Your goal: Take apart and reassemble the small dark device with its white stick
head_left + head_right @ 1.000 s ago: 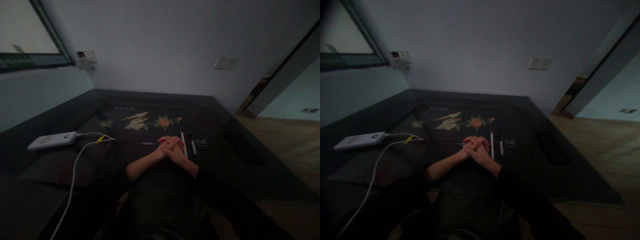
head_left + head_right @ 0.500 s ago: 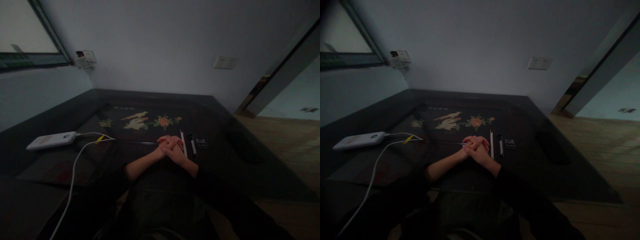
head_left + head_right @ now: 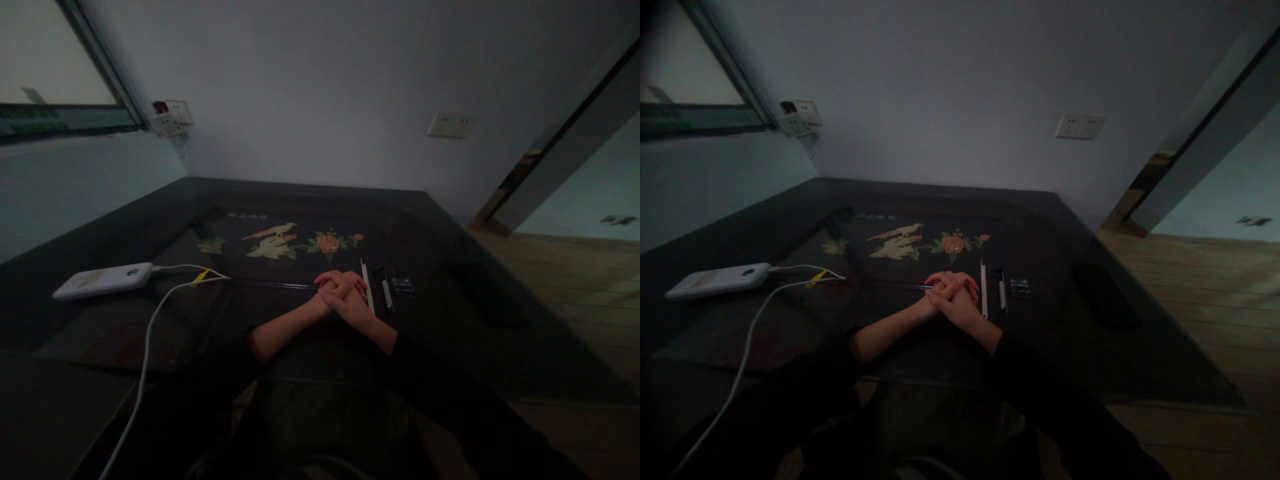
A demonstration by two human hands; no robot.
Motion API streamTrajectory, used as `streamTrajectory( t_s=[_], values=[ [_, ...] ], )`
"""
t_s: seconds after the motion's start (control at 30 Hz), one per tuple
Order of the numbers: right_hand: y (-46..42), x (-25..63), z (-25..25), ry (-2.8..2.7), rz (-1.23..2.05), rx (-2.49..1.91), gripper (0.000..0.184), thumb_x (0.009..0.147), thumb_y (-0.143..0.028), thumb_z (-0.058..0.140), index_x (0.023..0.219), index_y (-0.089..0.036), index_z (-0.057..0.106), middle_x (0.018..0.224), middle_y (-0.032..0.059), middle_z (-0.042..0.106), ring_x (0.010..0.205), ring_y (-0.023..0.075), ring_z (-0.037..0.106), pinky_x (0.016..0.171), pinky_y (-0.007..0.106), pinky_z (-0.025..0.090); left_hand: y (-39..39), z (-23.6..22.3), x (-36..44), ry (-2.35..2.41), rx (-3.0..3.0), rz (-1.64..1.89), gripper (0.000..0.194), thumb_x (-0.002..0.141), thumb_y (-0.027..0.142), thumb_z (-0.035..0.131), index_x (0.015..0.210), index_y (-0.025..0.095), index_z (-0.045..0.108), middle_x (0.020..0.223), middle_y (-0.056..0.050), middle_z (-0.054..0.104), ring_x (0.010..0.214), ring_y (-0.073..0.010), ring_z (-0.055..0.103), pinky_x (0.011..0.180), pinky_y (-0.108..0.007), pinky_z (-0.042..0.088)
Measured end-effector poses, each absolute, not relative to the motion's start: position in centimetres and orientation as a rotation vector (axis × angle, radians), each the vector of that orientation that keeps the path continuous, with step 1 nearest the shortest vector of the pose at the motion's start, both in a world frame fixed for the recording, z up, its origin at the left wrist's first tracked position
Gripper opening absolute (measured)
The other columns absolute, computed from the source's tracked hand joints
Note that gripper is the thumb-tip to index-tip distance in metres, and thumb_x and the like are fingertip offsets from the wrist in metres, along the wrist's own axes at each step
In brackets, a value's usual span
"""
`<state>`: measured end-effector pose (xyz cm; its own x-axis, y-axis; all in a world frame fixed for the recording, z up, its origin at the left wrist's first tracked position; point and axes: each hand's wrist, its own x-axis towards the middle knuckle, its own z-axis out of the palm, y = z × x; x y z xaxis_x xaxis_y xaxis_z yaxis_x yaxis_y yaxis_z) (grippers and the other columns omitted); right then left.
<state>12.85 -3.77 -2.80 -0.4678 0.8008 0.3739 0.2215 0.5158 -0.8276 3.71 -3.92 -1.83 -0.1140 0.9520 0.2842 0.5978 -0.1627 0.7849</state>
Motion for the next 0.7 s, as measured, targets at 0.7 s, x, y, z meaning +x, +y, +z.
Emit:
streamTrajectory(
  t_s=[0.7],
  values=[
    [-3.77, 12.85, -2.76, -1.953, 0.941, -0.829, 0.025, 0.081, -0.029, 0.050, 0.103, -0.018, 0.059, 0.100, 0.0089, 0.059, 0.101, 0.0257, 0.056, 0.092, 0.046, 0.043, -3.85, -1.53, 3.60, 1.683, 1.810, 1.066, 0.014, 0.074, 0.023, 0.058, 0.088, 0.021, 0.063, 0.060, 0.000, 0.055, 0.075, -0.0220, 0.060, 0.062, -0.028, 0.043]
  ],
)
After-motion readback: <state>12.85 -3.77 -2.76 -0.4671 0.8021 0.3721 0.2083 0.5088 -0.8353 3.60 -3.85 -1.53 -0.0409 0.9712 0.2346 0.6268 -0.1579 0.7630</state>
